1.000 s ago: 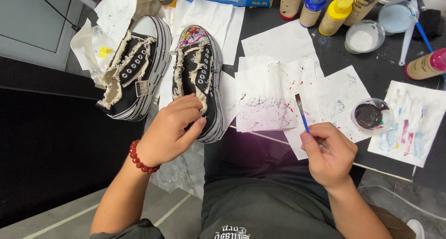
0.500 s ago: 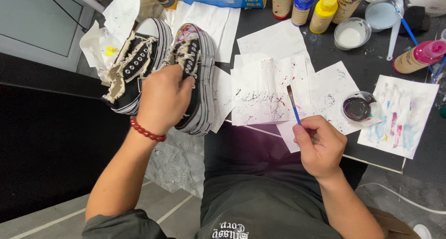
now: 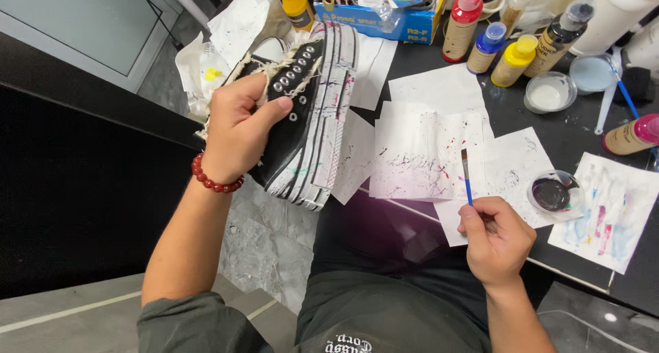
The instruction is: The person mixes liquid from different bottles in a small cup using a brush, then applies the mixed paint to the edges and sole of a black sneaker using the brush.
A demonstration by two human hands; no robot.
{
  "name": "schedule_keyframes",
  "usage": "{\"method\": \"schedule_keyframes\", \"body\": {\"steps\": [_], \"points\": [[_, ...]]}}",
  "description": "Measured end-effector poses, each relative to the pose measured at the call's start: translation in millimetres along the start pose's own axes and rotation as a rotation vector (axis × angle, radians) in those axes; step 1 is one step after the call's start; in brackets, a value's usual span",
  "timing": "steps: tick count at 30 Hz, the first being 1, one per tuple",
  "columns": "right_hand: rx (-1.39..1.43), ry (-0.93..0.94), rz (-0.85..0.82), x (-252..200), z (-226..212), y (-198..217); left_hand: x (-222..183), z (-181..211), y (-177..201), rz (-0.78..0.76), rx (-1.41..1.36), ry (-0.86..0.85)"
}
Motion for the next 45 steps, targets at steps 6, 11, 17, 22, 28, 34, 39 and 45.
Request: {"method": "schedule_keyframes", "body": {"steps": [6,11,17,22,28,34,39,45], "points": [[0.087,-0.025,-0.013,-2.5,11.2,-2.3,5.3,-7.7,-2.4,0.021,0.093,-0.085],[0.141,-0.030,-0.030,-0.8,17.6,-2.7,13.6,-7.0,-6.5,0.051,0.141,-0.090],[0.112,-0.072,-0.017,-1.5,22.3,-2.3,17.9,-5.9,-8.7,0.121,0.017,0.079],[0.102,-0.064,-0.016,-2.6,20.1,-3.5,20.4,-0.9,-10.6,0.117,-0.092,0.135],[0.086,-0.049,-0.018,-2.4,17.2,-4.4,17.3,1.7,-15.1,0.078,-0.164,0.131],[0.058,-0.044,-0.012,-2.6,16.9,-4.7,16.7,4.7,-21.1,0.042,-0.253,0.141],[0.060,-0.041,-0.012,-3.0,17.0,-5.0,19.9,6.5,-27.6,0.018,-0.173,0.181],[0.054,-0.036,-0.008,-3.7,17.2,-4.9,22.9,12.1,-30.9,0.002,-0.060,0.172]]}}
Point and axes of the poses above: each hand's wrist, its own x-axis towards the middle knuckle, its own y-axis out of the back of the hand, z = x × y, the point moved 4 cm from there along x, towards the middle knuckle, and after that the axes turned 11 degrees about -y, right-handed, at the moved point
